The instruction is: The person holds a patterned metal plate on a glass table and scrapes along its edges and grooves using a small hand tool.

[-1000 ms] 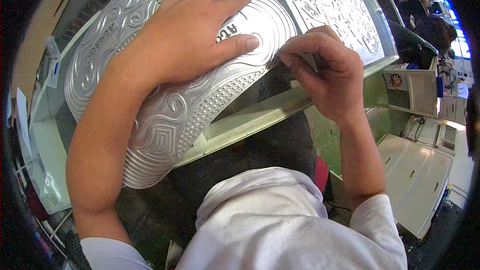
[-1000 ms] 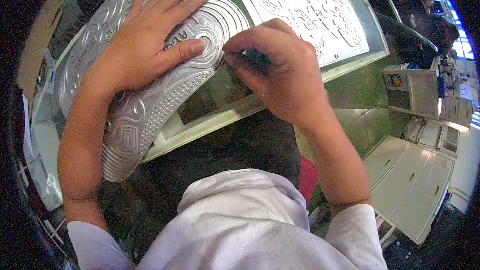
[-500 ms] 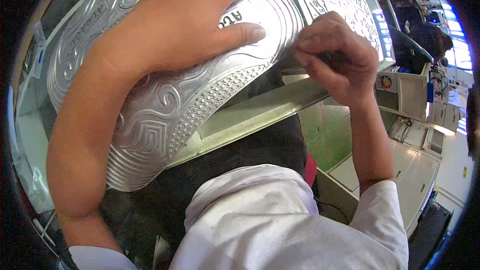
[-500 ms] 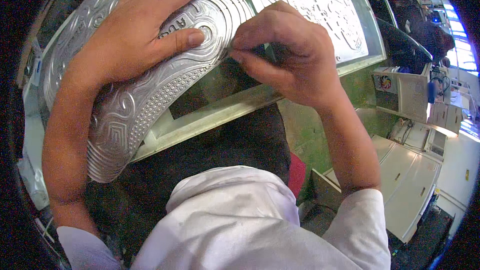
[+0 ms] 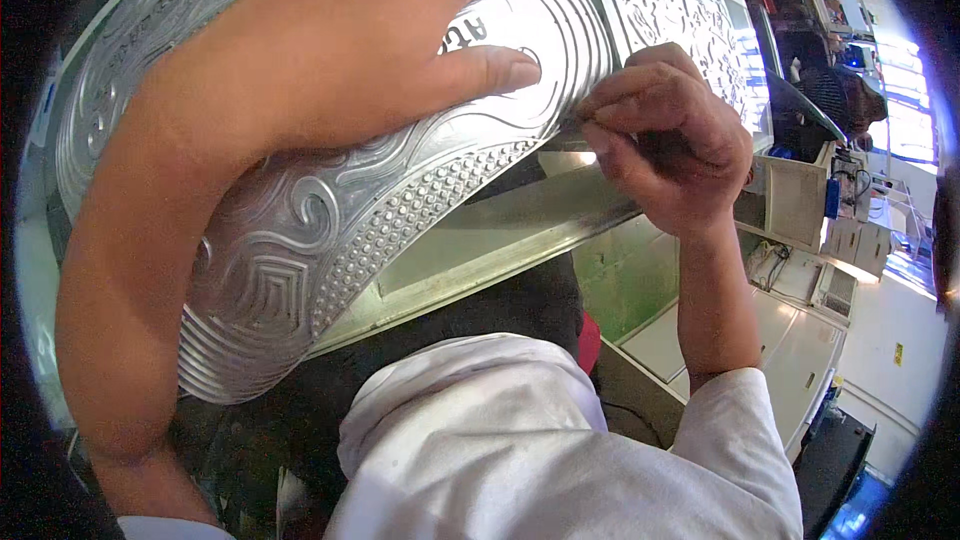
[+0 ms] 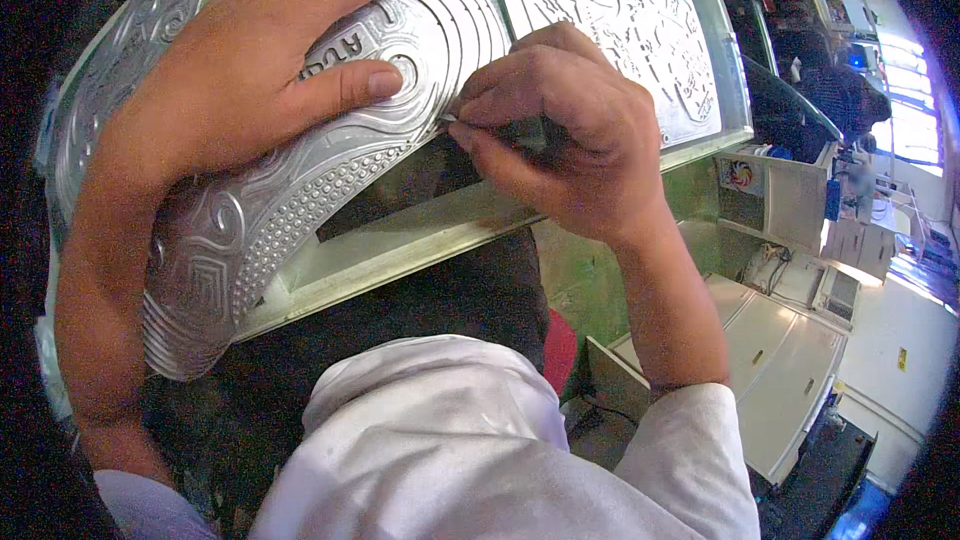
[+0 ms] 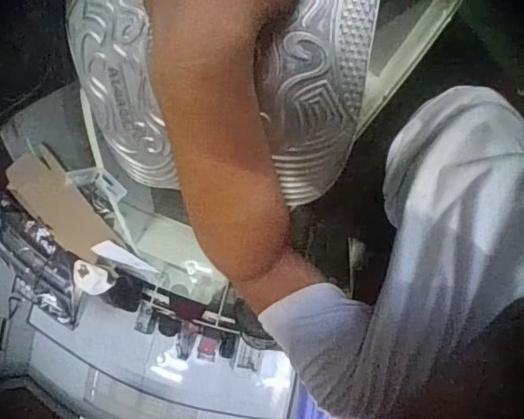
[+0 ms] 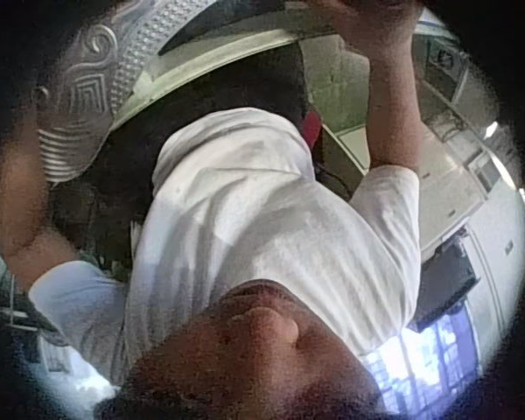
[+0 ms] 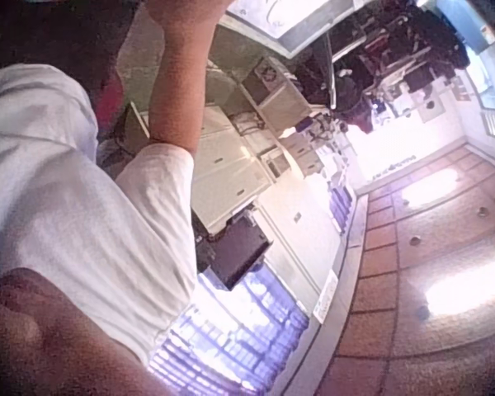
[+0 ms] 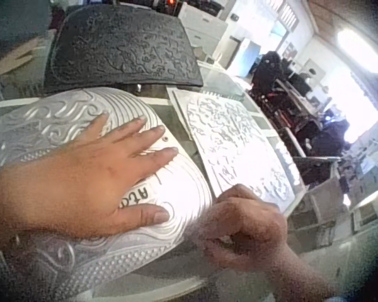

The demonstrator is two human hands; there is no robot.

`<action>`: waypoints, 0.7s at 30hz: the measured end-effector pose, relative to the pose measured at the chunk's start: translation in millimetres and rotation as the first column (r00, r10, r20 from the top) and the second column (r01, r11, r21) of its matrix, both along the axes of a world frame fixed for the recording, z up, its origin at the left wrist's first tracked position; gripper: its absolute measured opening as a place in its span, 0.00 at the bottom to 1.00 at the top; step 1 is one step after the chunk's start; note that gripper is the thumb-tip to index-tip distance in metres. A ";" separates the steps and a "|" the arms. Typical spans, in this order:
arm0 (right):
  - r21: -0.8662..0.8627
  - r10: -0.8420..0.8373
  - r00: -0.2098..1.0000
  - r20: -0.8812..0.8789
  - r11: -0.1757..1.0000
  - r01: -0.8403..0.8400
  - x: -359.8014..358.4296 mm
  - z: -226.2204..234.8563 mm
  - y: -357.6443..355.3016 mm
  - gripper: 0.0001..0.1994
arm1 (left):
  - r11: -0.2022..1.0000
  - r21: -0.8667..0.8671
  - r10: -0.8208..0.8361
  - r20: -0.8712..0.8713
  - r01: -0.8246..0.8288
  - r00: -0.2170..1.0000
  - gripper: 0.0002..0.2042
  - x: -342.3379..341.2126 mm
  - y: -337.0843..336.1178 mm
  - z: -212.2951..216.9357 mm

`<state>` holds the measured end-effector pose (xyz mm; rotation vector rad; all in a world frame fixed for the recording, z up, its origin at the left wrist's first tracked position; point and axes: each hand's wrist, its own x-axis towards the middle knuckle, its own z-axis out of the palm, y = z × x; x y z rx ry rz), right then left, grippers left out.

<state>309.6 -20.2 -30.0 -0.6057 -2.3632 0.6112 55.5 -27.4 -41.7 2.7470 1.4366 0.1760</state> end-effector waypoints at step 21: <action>-0.158 -0.162 0.985 -0.056 0.976 0.151 2.9 -9.5 -1.1 0.09 | 0.998 -0.047 -0.032 0.016 0.033 0.999 0.41 0.5 1.9 2.4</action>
